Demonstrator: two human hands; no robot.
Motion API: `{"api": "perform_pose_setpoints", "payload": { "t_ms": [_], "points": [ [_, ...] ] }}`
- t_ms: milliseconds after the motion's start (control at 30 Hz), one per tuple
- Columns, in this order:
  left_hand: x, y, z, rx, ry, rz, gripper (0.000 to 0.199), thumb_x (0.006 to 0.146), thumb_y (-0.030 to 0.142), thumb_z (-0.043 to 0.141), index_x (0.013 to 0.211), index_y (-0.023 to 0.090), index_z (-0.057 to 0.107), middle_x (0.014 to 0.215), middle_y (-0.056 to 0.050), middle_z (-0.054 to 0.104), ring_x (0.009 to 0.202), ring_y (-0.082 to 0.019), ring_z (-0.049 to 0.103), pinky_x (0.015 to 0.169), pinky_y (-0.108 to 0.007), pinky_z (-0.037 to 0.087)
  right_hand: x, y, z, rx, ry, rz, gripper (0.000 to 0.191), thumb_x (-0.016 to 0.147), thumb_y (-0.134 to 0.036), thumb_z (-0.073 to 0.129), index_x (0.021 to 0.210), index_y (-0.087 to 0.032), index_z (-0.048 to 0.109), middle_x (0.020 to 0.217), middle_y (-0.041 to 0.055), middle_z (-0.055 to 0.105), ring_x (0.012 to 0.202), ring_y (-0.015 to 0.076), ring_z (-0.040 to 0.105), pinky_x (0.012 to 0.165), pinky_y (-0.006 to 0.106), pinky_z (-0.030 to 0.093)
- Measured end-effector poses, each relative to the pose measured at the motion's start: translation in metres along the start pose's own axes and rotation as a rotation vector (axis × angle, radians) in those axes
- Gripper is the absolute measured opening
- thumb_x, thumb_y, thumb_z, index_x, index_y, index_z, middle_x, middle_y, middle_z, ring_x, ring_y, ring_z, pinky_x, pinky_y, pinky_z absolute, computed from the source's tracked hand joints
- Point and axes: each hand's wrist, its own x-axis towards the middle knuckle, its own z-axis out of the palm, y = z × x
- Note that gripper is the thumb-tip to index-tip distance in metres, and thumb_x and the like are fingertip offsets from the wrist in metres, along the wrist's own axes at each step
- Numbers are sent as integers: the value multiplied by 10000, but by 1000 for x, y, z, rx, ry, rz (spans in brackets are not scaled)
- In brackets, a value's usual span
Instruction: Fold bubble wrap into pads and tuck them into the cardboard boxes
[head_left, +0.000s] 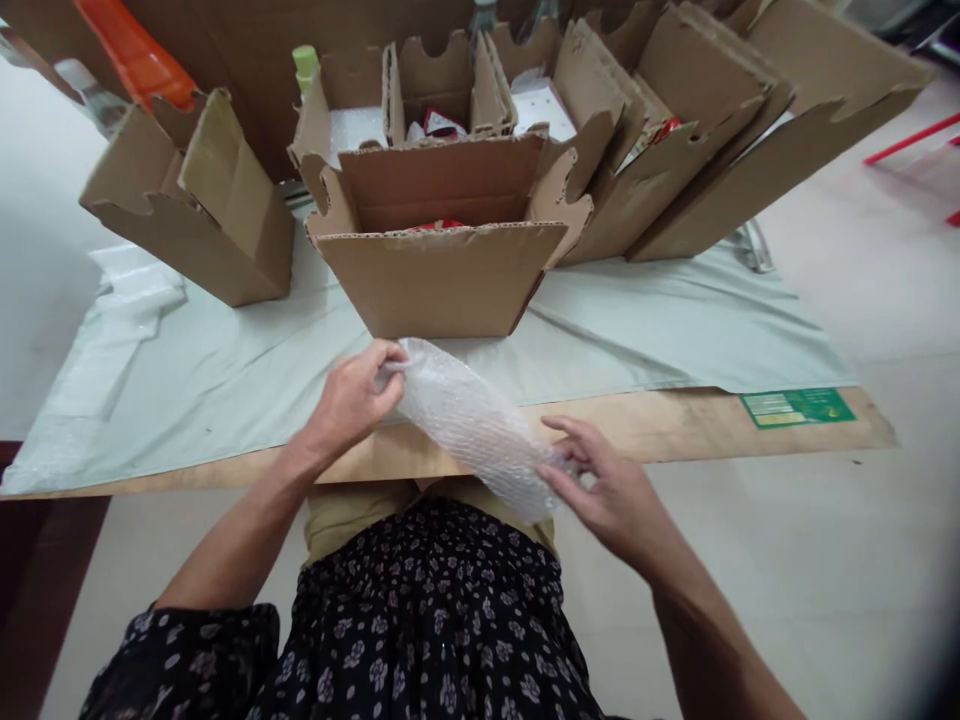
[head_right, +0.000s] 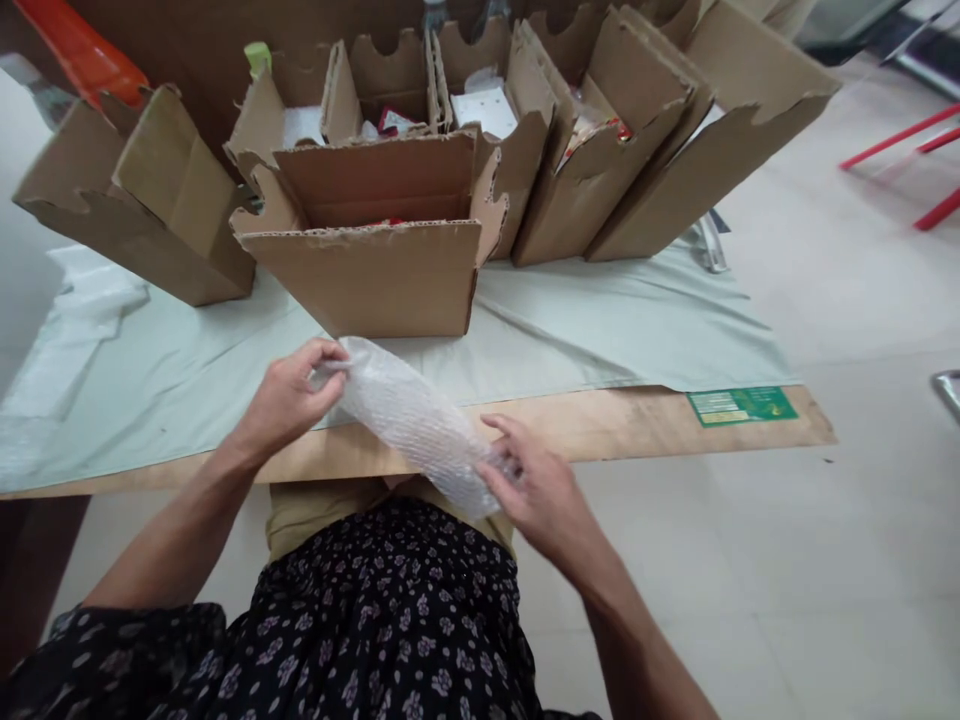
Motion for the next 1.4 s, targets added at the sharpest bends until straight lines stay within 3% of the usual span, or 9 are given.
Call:
{"api": "perform_pose_setpoints", "payload": {
  "t_ms": [200,300,400,567,733,900,1067,1200,1400],
  "points": [
    [35,9,10,348,117,250,291,913,129,604,1190,154,686,1116,-133,743,1039,-301,665,930,-458,513,-26,-12,89,634,-76,158,687,991,-394,625,1607,-254,356,923,25,685,729,147,664,664,276,574],
    [10,12,32,246,160,367,354,947,140,596,1295,137,655,1256,-172,701,1157,-325,623,992,-509,493,-42,-5,111,672,16,199,731,982,-406,656,1629,-293,336,1042,48,702,766,140,681,712,283,596],
    [-37,10,43,-47,21,444,240,991,140,543,1168,164,702,1095,-118,740,1045,-262,647,929,-445,519,-53,1,108,641,7,186,636,977,-401,676,1572,-308,471,1139,65,714,787,139,682,731,289,597],
    [-81,-3,35,-577,-289,136,431,1070,412,473,1435,207,579,1142,-115,750,1112,-275,646,1019,-476,484,-39,-6,90,805,-193,128,294,935,-424,741,1186,-277,781,1073,74,768,983,231,729,863,369,616],
    [-80,-5,29,-753,-269,-85,670,1081,529,377,1654,195,281,1000,-61,691,928,-218,626,930,-398,489,-3,-23,92,1067,-123,163,669,937,-461,716,1555,-359,478,1604,109,510,1392,318,581,945,432,622],
    [-79,5,47,-296,-58,-68,564,1000,281,548,1551,183,480,874,-23,628,842,-200,573,868,-365,494,5,-23,95,949,-147,202,800,972,-406,665,1655,-354,251,1601,142,505,1360,293,617,905,415,647],
    [-74,5,53,58,-22,13,505,975,197,562,1479,178,564,916,-68,683,897,-245,598,857,-386,503,-1,-21,84,366,11,-92,424,1014,-316,597,1438,-298,593,1403,112,676,1190,259,702,908,435,641],
    [-76,8,49,225,5,36,427,968,233,614,1389,161,634,1116,-143,695,1003,-291,610,896,-436,509,14,-14,77,-287,118,-427,343,985,-193,594,1308,-244,697,1440,116,665,1386,333,574,1085,564,512],
    [-90,13,41,132,75,259,302,951,333,694,1216,192,723,1371,-165,664,1292,-350,565,1080,-528,457,41,-6,77,-469,96,-568,238,1039,-156,530,1093,-225,752,1197,71,789,1216,282,679,968,464,500]
  ]
}}
